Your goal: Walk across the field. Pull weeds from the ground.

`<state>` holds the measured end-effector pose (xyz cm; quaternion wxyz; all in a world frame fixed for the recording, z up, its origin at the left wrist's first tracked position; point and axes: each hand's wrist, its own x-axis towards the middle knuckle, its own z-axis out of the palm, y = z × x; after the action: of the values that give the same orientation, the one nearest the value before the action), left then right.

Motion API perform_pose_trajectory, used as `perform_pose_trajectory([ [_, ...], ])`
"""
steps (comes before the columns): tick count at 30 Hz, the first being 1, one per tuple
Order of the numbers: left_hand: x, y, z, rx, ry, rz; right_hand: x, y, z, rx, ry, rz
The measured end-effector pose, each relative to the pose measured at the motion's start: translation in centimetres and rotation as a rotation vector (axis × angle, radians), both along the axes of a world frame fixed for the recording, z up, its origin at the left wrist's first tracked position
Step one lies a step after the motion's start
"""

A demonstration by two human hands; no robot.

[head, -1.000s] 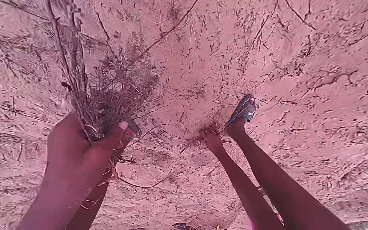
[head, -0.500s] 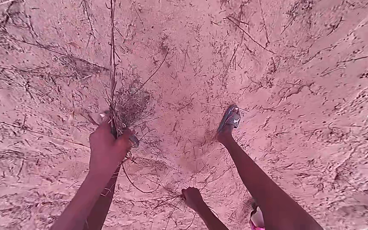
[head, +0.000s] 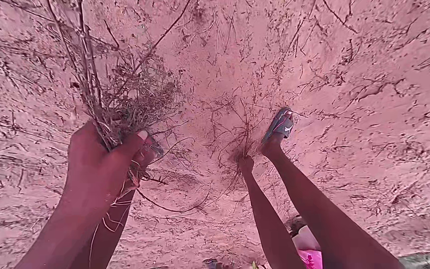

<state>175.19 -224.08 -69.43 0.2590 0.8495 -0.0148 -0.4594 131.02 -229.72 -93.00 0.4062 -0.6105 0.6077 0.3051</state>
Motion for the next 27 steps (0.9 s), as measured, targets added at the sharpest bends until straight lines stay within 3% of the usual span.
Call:
perform_pose_trajectory([
  [1,-0.1,-0.4,0.3,0.004,-0.006,0.003,4.4,-0.8,1.9,0.141,0.266,-0.121],
  [2,-0.2,-0.7,0.5,0.018,-0.009,0.008,6.7,-0.3,2.6,0.127,0.374,-0.129],
  [4,-0.3,-1.3,0.7,0.010,0.011,0.046,8.6,-0.3,4.0,0.184,0.424,0.075],
  [9,0.5,-1.1,0.6,0.043,-0.028,0.025,8.1,-1.3,9.8,0.598,0.329,0.595],
  [13,1.5,-0.5,-0.3,0.155,-0.085,-0.087,8.6,8.0,15.6,1.076,-0.014,0.878],
  [15,1.5,-0.7,0.0,0.219,-0.069,-0.101,9.4,13.3,19.2,1.171,-0.130,0.867],
  [17,2.0,-0.8,0.0,0.234,-0.061,-0.094,10.9,15.3,20.4,1.004,-0.028,0.667],
  [19,2.3,-0.1,-0.1,0.192,-0.048,-0.062,11.4,13.9,19.6,0.661,0.159,0.375],
  [21,2.4,0.3,0.4,0.132,-0.045,-0.037,10.5,12.1,16.7,0.150,0.163,0.040],
  [23,2.4,0.2,0.9,0.087,-0.056,-0.034,9.9,10.1,13.0,-0.195,0.070,-0.167],
  [27,2.1,0.0,1.7,0.001,-0.019,0.034,11.9,7.9,8.0,-0.171,0.103,-0.462],
])
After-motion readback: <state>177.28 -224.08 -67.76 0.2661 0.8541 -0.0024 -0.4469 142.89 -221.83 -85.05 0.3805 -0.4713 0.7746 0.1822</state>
